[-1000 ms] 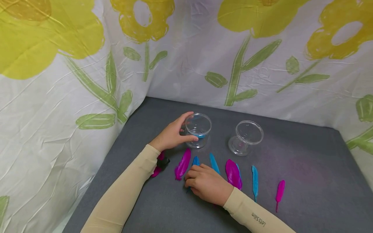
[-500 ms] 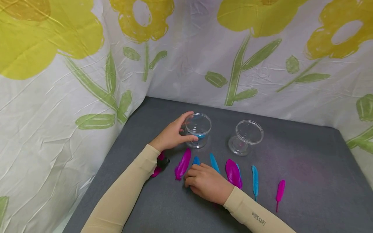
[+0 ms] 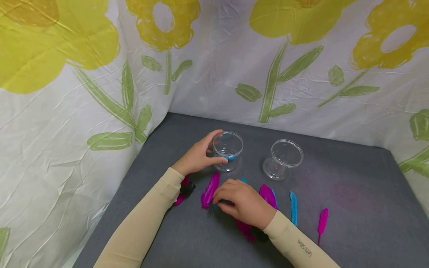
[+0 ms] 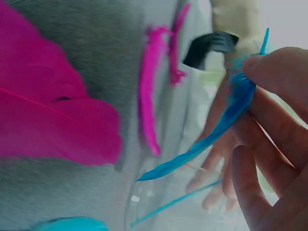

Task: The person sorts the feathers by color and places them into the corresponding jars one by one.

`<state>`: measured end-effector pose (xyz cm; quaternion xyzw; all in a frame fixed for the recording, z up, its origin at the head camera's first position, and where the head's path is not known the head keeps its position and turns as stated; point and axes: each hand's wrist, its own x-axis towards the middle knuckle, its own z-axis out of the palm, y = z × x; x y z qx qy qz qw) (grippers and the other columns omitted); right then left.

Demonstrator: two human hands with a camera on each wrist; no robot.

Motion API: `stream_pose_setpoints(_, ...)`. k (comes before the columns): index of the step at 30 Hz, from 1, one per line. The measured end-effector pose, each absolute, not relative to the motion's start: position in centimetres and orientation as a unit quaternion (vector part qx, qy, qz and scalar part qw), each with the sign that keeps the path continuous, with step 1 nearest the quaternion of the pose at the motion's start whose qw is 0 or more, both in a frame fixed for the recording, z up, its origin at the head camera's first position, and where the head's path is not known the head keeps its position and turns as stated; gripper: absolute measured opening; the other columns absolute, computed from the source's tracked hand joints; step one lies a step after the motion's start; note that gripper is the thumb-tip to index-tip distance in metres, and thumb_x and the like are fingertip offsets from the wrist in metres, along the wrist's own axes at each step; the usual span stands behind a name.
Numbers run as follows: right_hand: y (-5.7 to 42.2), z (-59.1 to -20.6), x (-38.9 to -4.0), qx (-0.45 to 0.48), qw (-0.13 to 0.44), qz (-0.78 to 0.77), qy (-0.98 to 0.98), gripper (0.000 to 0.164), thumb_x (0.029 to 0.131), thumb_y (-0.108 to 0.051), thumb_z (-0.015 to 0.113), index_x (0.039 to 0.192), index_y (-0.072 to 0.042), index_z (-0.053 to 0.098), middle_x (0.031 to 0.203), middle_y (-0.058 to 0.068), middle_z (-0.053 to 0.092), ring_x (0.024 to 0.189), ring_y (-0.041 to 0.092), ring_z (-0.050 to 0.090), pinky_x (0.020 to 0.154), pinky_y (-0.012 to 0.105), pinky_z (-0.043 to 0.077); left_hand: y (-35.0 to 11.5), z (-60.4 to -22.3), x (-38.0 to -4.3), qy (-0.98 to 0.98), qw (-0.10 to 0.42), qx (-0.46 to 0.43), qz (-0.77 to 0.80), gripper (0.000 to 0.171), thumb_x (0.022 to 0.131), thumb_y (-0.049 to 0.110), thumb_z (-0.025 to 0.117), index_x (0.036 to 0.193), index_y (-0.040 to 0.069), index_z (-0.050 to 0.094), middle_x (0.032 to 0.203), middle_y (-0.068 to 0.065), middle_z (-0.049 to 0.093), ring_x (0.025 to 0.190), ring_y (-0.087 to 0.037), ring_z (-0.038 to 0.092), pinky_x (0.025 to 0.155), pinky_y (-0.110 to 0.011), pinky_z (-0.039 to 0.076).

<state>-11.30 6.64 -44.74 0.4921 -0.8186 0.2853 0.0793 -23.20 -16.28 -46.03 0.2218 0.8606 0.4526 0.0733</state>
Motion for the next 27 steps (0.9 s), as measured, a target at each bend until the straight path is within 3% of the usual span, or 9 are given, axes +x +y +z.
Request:
stream_pose_setpoints(13,8.2,-41.4,-13.1,0.384,0.051,0.454,-0.803,0.023,0.097,-0.008,0.082,0.113,-0.025,0.081,0.116,-0.01,0.08,0.113,0.009,0.072,0.096,0.033,0.061,-16.3,-45.8,-23.0,0.861,0.072,0.224,0.452,0.105,0.089,0.054,0.087,0.171,0.038,0.023,0.171,0.003,0.043,0.152,-0.028,0.052,0.115,-0.05,0.054)
stream_pose_setpoints(19,9.1,-38.7,-14.1,0.321,0.03,0.516,-0.793,0.021,0.099,-0.007,0.079,0.114,-0.022,0.081,0.118,-0.007,0.079,0.115,0.01,0.073,0.1,0.031,0.06,-16.3,-46.0,-23.1,0.857,0.068,0.23,0.455,0.1,0.093,0.046,0.086,0.171,0.035,0.024,0.17,0.004,0.045,0.149,-0.026,0.054,0.116,-0.049,0.053)
stream_pose_setpoints(27,8.7,-36.2,-15.7,0.298,0.041,0.549,-0.78,0.013,0.101,-0.01,0.077,0.114,-0.011,0.081,0.116,-0.003,0.08,0.113,0.011,0.073,0.099,0.03,0.06,-16.2,-45.8,-23.0,0.861,0.077,0.219,0.452,0.104,0.091,0.056,0.085,0.171,0.032,0.024,0.171,0.005,0.044,0.149,-0.024,0.054,0.115,-0.049,0.054)
